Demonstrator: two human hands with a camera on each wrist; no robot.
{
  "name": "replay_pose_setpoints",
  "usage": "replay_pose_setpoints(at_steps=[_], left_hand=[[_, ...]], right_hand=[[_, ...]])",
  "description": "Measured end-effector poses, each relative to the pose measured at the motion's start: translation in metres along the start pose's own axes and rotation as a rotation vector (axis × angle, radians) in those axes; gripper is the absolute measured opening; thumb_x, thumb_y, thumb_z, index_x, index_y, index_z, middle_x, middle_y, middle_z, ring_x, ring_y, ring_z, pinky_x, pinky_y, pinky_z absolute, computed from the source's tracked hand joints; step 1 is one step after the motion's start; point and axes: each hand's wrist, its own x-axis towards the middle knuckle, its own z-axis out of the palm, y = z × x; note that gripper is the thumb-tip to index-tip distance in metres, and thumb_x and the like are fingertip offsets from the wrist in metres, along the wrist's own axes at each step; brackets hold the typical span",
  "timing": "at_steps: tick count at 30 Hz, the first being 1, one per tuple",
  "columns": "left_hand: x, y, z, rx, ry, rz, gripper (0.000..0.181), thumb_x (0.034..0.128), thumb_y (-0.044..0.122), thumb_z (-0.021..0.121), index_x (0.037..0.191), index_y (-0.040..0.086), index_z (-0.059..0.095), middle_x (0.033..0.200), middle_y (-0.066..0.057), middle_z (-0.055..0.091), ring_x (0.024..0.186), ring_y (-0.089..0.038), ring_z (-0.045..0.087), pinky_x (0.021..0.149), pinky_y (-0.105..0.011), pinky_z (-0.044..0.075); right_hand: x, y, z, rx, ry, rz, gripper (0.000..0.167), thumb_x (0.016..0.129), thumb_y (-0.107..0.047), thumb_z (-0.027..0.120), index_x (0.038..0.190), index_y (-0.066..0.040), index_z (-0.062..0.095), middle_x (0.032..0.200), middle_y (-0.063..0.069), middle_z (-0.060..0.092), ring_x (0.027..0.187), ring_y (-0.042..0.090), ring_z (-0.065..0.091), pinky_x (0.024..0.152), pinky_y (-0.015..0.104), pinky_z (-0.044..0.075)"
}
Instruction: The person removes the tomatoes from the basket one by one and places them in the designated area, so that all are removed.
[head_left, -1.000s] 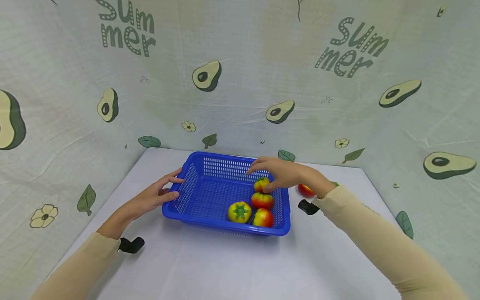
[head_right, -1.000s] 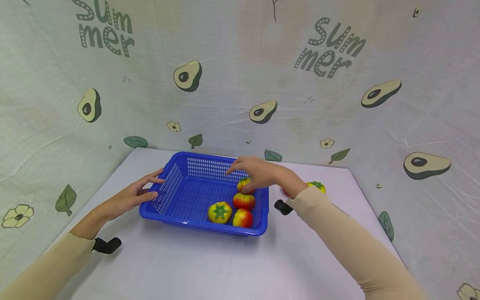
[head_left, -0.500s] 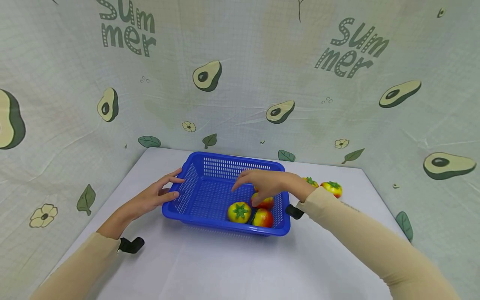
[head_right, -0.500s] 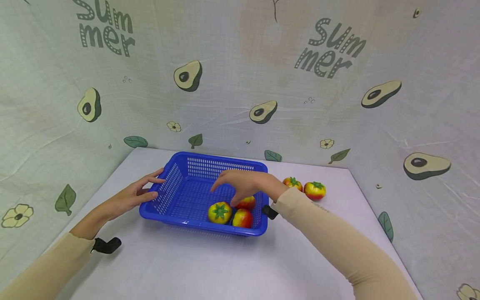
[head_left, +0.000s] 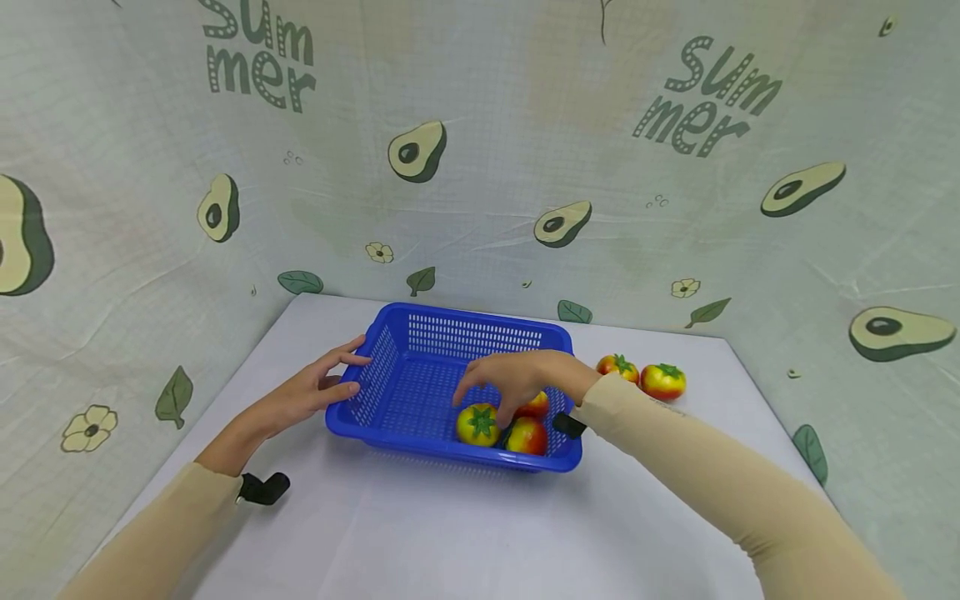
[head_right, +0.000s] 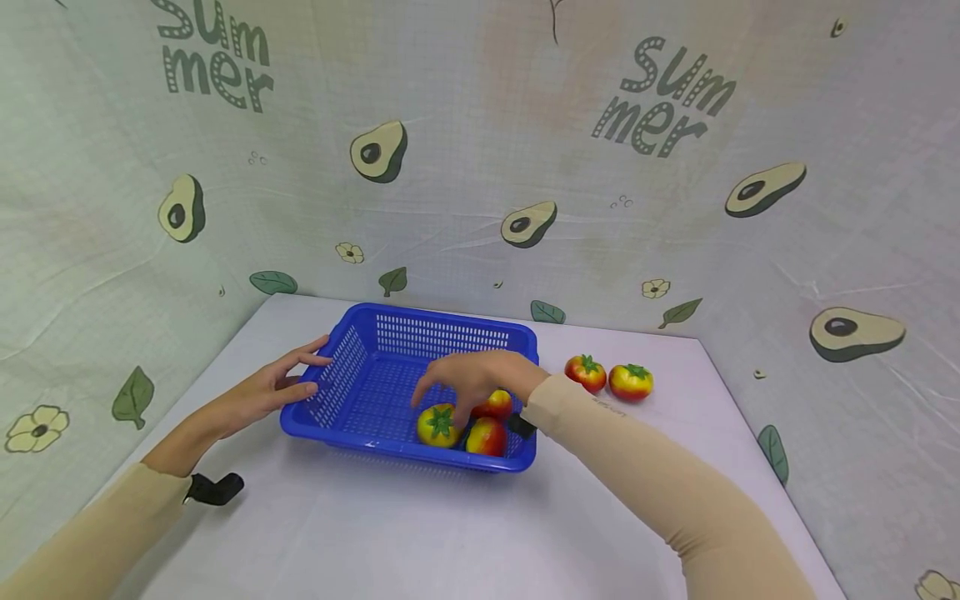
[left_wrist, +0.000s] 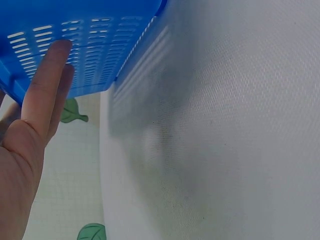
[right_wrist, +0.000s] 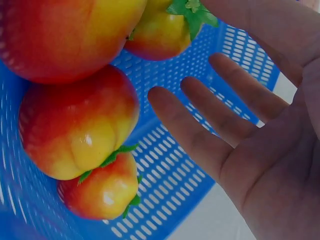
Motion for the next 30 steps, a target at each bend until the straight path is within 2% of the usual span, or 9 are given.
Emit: replay_pose_setpoints(at_steps=[7,11,19,25,30], left_hand=[[-0.001,0.001,0.001,0.013,0.000,-0.010,0.048,0.1092,0.023,0.061,0.154,0.011,0.048,0.180,-0.009,0.006,0.151,-0.060,0.032,0.115,-0.067,0.043],[-0.001,0.000,0.001,0.005,0.001,-0.018,0.048,0.1090,0.023,0.061,0.154,0.013,0.049,0.180,-0.007,0.006,0.149,-0.058,0.038,0.113,-0.063,0.047],[-0.001,0.000,0.002,-0.005,-0.002,-0.015,0.047,0.1092,0.021,0.060,0.154,0.011,0.048,0.180,-0.006,0.005,0.149,-0.060,0.036,0.112,-0.065,0.046],[-0.001,0.000,0.002,-0.007,-0.002,-0.004,0.048,0.1090,0.023,0.061,0.153,0.010,0.049,0.180,-0.008,0.005,0.149,-0.061,0.035,0.113,-0.068,0.044],[-0.001,0.001,0.002,-0.007,-0.003,0.000,0.047,0.1090,0.022,0.061,0.153,0.010,0.049,0.180,-0.008,0.005,0.152,-0.062,0.028,0.115,-0.072,0.038]], right_hand=[[0.011,0.005,0.007,0.037,-0.051,0.017,0.059,0.089,-0.012,0.086,0.142,-0.029,0.067,0.150,-0.002,0.055,0.142,0.027,0.050,0.114,0.046,0.050],[0.016,0.006,0.011,0.026,-0.086,0.030,0.057,0.089,-0.014,0.087,0.140,-0.034,0.069,0.149,-0.004,0.054,0.135,0.022,0.052,0.112,0.043,0.049],[0.021,0.003,0.017,-0.025,-0.094,0.046,0.060,0.088,-0.016,0.087,0.141,-0.035,0.068,0.144,-0.007,0.057,0.125,0.014,0.051,0.111,0.038,0.047],[0.023,0.001,0.019,-0.043,-0.084,0.035,0.062,0.088,-0.014,0.088,0.142,-0.035,0.067,0.143,-0.005,0.058,0.126,0.015,0.051,0.112,0.039,0.048],[0.024,0.000,0.020,-0.054,-0.085,0.020,0.062,0.090,-0.014,0.087,0.144,-0.034,0.066,0.145,-0.005,0.058,0.128,0.015,0.051,0.112,0.037,0.048]])
